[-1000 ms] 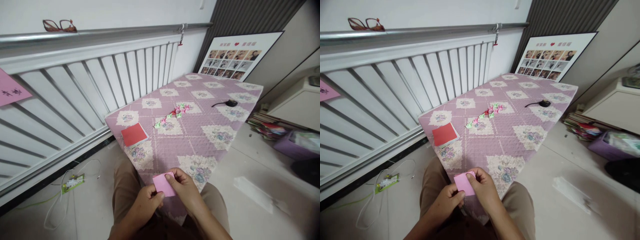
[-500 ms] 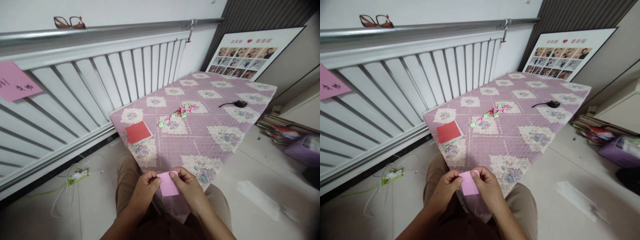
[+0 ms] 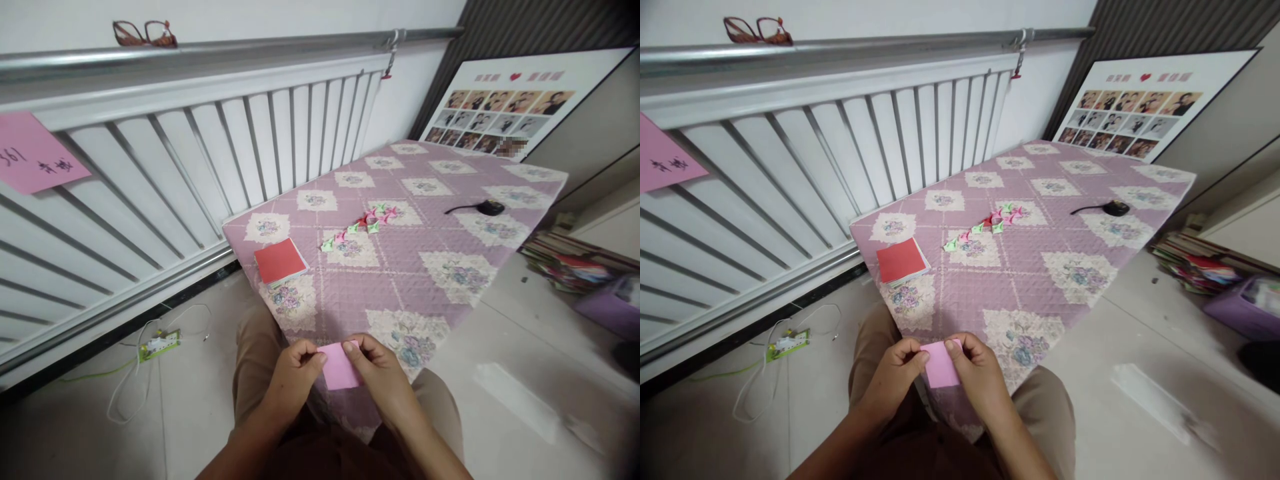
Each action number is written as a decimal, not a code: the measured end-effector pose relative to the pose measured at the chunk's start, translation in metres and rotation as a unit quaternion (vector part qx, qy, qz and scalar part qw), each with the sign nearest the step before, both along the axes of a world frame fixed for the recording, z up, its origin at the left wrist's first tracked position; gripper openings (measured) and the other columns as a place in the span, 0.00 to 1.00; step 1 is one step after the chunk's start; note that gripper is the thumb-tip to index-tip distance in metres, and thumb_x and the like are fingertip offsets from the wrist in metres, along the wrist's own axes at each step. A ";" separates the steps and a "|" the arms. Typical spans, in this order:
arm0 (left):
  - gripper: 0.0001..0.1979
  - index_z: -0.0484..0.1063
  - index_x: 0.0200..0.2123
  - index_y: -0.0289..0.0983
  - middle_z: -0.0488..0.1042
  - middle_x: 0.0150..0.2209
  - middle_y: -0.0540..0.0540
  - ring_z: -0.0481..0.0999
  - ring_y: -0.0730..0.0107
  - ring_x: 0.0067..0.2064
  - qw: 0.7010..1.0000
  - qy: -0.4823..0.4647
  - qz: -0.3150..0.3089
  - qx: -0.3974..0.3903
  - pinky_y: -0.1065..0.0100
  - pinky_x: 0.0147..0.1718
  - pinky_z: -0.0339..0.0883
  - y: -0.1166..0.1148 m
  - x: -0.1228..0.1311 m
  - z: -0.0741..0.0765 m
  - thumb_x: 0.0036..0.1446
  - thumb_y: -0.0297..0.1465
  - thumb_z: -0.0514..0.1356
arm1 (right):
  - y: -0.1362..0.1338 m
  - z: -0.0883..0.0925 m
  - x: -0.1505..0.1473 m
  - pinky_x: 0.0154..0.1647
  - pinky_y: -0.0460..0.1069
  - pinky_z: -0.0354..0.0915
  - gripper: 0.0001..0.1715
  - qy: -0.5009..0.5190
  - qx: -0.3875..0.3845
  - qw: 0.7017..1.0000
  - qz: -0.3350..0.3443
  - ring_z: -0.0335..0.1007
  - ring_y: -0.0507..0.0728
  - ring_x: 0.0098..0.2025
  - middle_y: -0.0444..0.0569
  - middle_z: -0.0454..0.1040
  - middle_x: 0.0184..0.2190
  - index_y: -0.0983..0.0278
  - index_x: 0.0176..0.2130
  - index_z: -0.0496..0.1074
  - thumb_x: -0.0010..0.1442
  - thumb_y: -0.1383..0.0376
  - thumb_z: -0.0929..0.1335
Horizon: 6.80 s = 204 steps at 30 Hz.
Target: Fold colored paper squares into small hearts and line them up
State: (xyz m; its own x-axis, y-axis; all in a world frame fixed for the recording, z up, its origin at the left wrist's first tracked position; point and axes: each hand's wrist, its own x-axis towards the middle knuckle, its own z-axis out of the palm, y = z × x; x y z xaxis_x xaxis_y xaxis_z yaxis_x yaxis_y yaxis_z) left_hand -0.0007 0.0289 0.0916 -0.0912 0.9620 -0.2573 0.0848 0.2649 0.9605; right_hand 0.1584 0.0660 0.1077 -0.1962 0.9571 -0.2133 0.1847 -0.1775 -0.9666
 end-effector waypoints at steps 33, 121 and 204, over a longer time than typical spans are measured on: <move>0.10 0.68 0.23 0.34 0.64 0.23 0.52 0.61 0.74 0.27 0.996 0.049 -0.069 0.003 0.72 0.27 0.54 0.007 -0.008 0.003 0.54 0.33 0.56 | -0.003 -0.007 0.001 0.36 0.48 0.64 0.26 0.134 -0.062 0.989 0.011 0.68 0.54 0.34 0.46 0.73 0.34 0.61 0.43 0.71 0.48 0.51 0.73; 0.15 0.65 0.30 0.37 0.69 0.28 0.49 0.68 0.69 0.32 0.993 0.055 0.062 0.079 0.70 0.32 0.61 -0.005 0.019 0.001 0.62 0.42 0.51 | -0.019 -0.011 -0.028 0.26 0.45 0.58 0.20 0.047 0.080 0.991 -0.094 0.58 0.52 0.26 0.41 0.64 0.23 0.62 0.26 0.65 0.60 0.50 0.63; 0.33 0.56 0.63 0.42 0.53 0.66 0.41 0.49 0.52 0.66 0.744 0.514 -0.316 0.288 0.49 0.62 0.37 -0.034 0.011 -0.102 0.60 0.53 0.48 | -0.028 -0.110 0.045 0.60 0.67 0.48 0.40 -0.419 0.339 0.811 0.227 0.52 0.65 0.65 0.55 0.57 0.63 0.60 0.65 0.51 0.59 0.53 0.66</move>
State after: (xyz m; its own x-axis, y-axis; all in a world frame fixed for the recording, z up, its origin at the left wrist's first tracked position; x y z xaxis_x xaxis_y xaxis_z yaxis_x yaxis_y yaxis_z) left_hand 0.0102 -0.0048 -0.0101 0.5620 0.8203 0.1064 0.7859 -0.5697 0.2404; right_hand 0.2031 0.0378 -0.0024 -0.6189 0.7801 0.0919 0.7249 0.6123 -0.3157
